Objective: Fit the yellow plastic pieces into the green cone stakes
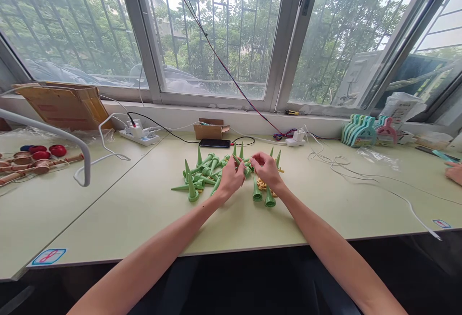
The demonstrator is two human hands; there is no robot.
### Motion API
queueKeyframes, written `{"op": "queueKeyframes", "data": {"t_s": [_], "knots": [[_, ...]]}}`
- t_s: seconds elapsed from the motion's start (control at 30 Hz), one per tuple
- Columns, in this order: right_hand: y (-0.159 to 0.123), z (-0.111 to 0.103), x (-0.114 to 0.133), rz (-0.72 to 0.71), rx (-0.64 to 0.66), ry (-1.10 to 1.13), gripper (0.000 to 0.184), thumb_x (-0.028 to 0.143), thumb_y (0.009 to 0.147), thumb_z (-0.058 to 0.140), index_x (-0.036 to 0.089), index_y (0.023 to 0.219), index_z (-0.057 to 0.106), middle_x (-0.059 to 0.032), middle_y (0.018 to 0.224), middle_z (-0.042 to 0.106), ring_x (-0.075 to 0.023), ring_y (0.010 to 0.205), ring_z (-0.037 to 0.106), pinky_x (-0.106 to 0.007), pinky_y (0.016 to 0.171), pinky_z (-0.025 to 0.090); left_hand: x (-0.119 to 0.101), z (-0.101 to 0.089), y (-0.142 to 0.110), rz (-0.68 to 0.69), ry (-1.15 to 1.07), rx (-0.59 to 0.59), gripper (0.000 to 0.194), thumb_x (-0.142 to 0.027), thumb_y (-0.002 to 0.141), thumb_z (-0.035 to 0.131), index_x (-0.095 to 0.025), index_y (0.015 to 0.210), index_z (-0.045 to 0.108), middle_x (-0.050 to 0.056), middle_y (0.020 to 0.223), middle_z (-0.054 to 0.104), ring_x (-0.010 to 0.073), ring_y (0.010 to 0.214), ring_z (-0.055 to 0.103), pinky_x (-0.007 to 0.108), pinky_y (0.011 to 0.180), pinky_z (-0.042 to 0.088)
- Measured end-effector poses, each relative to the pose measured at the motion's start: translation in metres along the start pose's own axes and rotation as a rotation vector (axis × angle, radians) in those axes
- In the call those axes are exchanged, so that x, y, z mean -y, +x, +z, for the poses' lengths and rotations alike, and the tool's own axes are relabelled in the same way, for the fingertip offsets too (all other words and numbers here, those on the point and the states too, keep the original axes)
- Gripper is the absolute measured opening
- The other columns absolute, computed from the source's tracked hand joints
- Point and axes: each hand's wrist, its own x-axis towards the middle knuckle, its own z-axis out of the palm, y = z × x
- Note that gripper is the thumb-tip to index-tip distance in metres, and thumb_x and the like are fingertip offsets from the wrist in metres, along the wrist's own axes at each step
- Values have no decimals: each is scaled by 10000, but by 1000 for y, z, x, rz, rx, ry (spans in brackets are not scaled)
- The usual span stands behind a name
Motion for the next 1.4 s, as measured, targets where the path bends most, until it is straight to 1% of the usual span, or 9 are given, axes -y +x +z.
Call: {"op": "queueKeyframes", "data": {"t_s": [0.17,0.3,0.47,0.57,0.77,1.0,1.23,1.4], "knots": [[-1,0,4,7,51,20,223,401,844,582,201,748,604,-32,704,652,-169,626,587,-286,603,470,-5,-1,-1,-13,-45,-49,137,-315,927,506,-202,873,450,-39,625,558,76,373,473,201,385,365],[-2,0,7,-5,72,44,223,393,837,589,201,724,601,-28,696,647,-160,614,576,-281,600,463,-6,-1,0,22,-44,-66,150,-334,926,513,-205,876,453,-58,569,529,81,372,475,196,387,364],[-3,0,9,9,91,58,229,406,835,595,201,734,605,-31,708,653,-159,611,578,-278,587,462,-4,-1,1,34,-61,-81,195,-377,915,536,-203,870,460,-47,609,548,79,381,483,196,378,361],[-3,0,10,11,98,61,235,411,840,595,198,741,609,-29,701,645,-159,609,578,-278,580,461,-3,-1,1,37,-64,-72,201,-383,914,536,-204,867,458,-49,609,543,77,373,474,197,370,356],[-3,-1,12,1,105,65,251,425,841,605,197,735,600,-26,684,627,-155,596,566,-278,567,455,-3,-1,1,40,-73,-75,193,-371,909,533,-199,862,459,-26,672,560,79,372,481,209,358,350],[-5,-2,14,-8,121,63,293,470,838,605,195,738,597,-24,671,626,-147,574,551,-275,555,450,-5,-1,1,20,-71,-81,220,-403,904,546,-199,867,469,-24,713,580,68,382,485,200,355,357],[-4,0,10,13,132,98,285,468,834,612,202,733,588,-20,647,620,-145,537,536,-272,518,427,-7,-1,0,25,-65,-83,210,-389,905,542,-199,858,466,-25,687,575,71,376,480,204,361,359],[-3,1,7,42,141,112,280,463,830,603,211,715,562,-9,597,601,-150,513,537,-271,498,419,-4,-2,0,64,-43,-76,200,-389,907,526,-203,860,470,-23,701,583,77,399,503,201,377,369]]}}
